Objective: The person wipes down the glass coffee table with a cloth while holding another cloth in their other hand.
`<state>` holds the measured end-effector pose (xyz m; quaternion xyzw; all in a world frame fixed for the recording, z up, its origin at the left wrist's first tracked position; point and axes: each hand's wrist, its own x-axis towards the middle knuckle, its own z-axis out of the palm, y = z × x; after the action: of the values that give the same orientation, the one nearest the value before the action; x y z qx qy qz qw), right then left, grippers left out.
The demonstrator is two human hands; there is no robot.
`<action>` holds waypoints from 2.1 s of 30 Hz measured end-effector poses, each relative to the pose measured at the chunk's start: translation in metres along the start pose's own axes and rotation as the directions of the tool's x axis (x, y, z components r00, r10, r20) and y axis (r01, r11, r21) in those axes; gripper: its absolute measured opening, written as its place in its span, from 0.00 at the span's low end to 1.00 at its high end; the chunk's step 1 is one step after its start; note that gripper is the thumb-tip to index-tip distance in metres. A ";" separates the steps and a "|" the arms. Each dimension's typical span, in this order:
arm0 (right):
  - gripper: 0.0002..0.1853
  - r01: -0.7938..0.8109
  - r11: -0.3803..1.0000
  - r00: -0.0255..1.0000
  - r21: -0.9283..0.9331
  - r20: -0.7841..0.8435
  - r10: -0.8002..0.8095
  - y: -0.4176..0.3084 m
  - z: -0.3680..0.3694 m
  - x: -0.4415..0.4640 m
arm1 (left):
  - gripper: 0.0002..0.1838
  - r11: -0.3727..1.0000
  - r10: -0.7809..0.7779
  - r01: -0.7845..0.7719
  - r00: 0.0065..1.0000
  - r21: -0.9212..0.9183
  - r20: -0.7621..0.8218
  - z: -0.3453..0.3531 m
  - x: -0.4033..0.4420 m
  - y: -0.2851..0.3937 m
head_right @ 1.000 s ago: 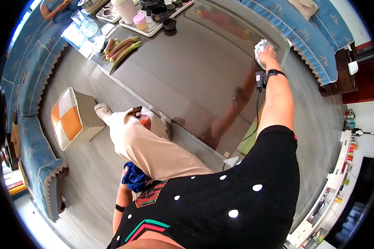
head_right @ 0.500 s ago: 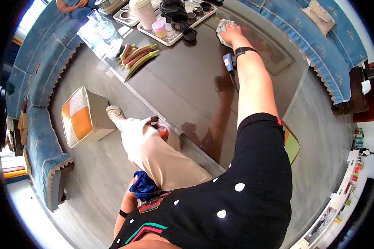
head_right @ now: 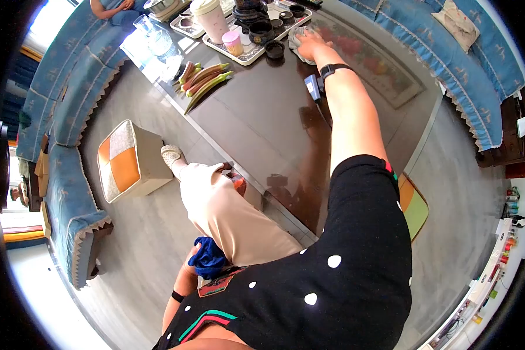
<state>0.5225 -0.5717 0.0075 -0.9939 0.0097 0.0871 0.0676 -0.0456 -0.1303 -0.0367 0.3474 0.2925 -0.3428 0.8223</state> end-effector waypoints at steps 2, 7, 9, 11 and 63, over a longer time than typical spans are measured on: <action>0.31 0.036 0.999 0.999 -0.012 -0.003 -0.036 -0.003 -0.001 -0.017 | 0.31 1.000 0.031 -0.030 0.998 -0.007 0.057 0.004 0.002 0.000; 0.29 0.101 0.992 0.995 -0.082 -0.007 -0.102 -0.010 -0.002 -0.078 | 0.31 0.999 0.027 -0.025 0.998 -0.031 0.060 0.019 -0.001 0.004; 0.30 0.101 0.991 0.995 -0.092 -0.005 -0.102 -0.015 0.001 -0.103 | 0.31 1.000 0.025 -0.024 0.993 -0.014 0.114 0.015 0.000 0.001; 0.30 0.117 0.988 0.992 -0.101 -0.032 -0.120 -0.025 0.004 -0.132 | 0.31 0.999 0.051 -0.053 0.991 0.007 0.125 0.012 0.002 -0.002; 0.25 0.344 0.933 0.921 -0.104 -0.157 -0.357 -0.178 0.047 -0.168 | 0.30 0.998 0.055 -0.053 0.983 -0.016 0.173 -0.013 0.006 -0.012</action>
<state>0.3543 -0.3882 0.0150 -0.9851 -0.1659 -0.0129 0.0439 -0.0543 -0.1286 -0.0529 0.3193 0.2123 -0.3476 0.8557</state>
